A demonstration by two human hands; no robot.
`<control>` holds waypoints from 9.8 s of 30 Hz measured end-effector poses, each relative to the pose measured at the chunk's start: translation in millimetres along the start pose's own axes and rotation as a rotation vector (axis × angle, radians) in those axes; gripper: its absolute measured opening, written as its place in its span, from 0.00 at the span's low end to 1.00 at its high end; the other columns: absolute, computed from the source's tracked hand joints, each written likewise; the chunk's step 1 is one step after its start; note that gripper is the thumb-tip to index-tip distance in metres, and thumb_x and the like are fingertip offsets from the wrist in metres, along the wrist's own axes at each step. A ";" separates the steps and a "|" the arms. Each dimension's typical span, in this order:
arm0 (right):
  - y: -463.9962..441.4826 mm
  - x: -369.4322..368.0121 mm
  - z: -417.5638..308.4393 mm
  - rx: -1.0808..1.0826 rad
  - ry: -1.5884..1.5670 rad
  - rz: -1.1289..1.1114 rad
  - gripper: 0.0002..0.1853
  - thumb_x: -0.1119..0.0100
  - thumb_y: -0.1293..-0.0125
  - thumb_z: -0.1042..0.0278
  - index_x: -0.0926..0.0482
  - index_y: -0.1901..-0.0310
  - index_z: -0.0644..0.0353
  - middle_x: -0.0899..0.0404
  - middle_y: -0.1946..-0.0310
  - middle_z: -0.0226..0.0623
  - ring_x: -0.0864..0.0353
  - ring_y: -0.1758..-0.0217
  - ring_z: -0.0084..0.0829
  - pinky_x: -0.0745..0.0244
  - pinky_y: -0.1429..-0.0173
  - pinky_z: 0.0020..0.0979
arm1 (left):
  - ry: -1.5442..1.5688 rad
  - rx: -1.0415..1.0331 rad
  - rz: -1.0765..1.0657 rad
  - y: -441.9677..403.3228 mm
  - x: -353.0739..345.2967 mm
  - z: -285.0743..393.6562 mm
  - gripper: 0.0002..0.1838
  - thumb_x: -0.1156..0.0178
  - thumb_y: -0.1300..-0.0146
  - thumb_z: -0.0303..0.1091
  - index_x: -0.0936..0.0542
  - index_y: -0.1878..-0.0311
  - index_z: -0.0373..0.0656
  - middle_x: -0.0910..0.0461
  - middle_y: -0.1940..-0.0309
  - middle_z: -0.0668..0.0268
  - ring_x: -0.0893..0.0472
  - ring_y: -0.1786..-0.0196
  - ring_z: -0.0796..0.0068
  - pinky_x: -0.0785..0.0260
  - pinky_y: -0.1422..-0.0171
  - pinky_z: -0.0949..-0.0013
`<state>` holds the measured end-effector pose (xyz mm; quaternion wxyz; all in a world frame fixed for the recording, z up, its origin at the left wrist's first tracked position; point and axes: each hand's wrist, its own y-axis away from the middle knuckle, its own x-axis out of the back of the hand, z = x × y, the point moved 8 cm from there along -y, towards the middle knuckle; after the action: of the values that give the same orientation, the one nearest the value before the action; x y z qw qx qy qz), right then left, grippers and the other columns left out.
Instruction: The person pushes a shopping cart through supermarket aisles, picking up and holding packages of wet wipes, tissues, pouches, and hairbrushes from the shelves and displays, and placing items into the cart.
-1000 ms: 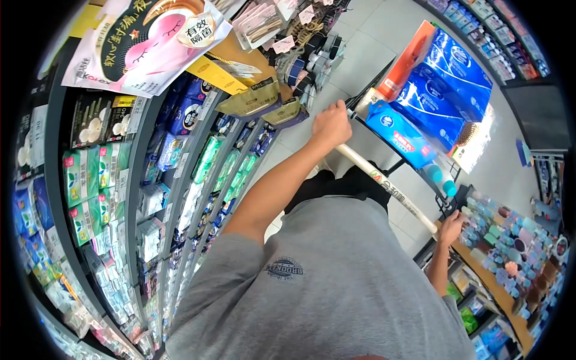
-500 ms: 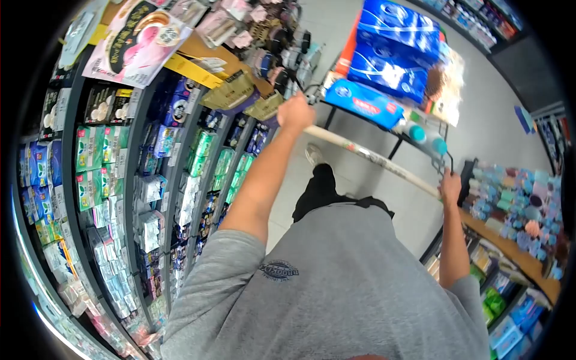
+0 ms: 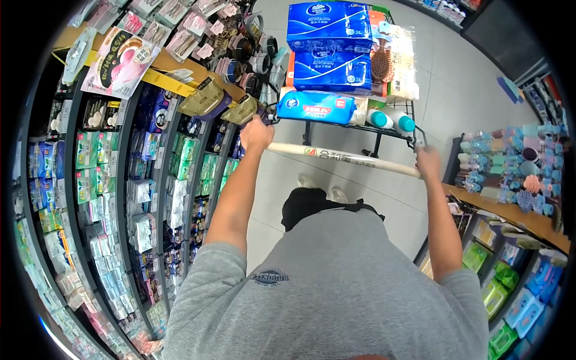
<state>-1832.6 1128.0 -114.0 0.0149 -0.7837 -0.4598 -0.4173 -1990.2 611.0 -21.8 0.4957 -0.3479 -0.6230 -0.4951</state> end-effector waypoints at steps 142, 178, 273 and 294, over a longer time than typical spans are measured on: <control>415.8 65.3 59.1 1.138 0.748 -1.120 0.10 0.40 0.46 0.70 0.31 0.74 0.65 0.26 0.82 0.43 0.23 0.80 0.38 0.28 0.70 0.38 | 0.640 1.758 0.031 1074.5 -199.9 -32.2 0.14 0.42 0.46 0.35 0.25 0.57 0.39 0.17 0.66 0.51 0.17 0.60 0.50 0.26 0.55 0.51; 705.9 -45.9 90.8 1.525 1.004 -1.493 0.11 0.42 0.40 0.69 0.30 0.74 0.66 0.26 0.83 0.39 0.23 0.84 0.33 0.28 0.77 0.33 | 0.974 2.303 0.128 1237.8 -219.2 45.3 0.16 0.41 0.46 0.35 0.30 0.57 0.37 0.19 0.68 0.48 0.18 0.62 0.46 0.27 0.54 0.49; 1525.1 27.2 475.5 1.099 0.855 -2.883 0.17 0.36 0.37 0.61 0.22 0.56 0.70 0.20 0.64 0.36 0.22 0.64 0.23 0.27 0.60 0.24 | 0.894 2.314 2.098 1600.3 -296.2 -325.6 0.38 0.23 0.55 0.36 0.30 0.43 0.29 0.22 0.51 0.53 0.23 0.48 0.65 0.31 0.41 0.66; 1376.3 537.7 365.3 -0.053 -0.818 -4.176 0.37 0.26 0.50 0.72 0.35 0.39 0.70 0.25 0.52 0.40 0.23 0.51 0.30 0.26 0.50 0.27 | -0.898 2.675 1.134 1502.9 114.7 79.4 0.22 0.24 0.56 0.25 0.22 0.57 0.31 0.17 0.64 0.58 0.17 0.61 0.70 0.24 0.52 0.69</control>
<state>-466.5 863.8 503.1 0.4388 -0.7290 0.4078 -0.3312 -653.3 1083.0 496.0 0.3312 0.0400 -0.4831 0.8095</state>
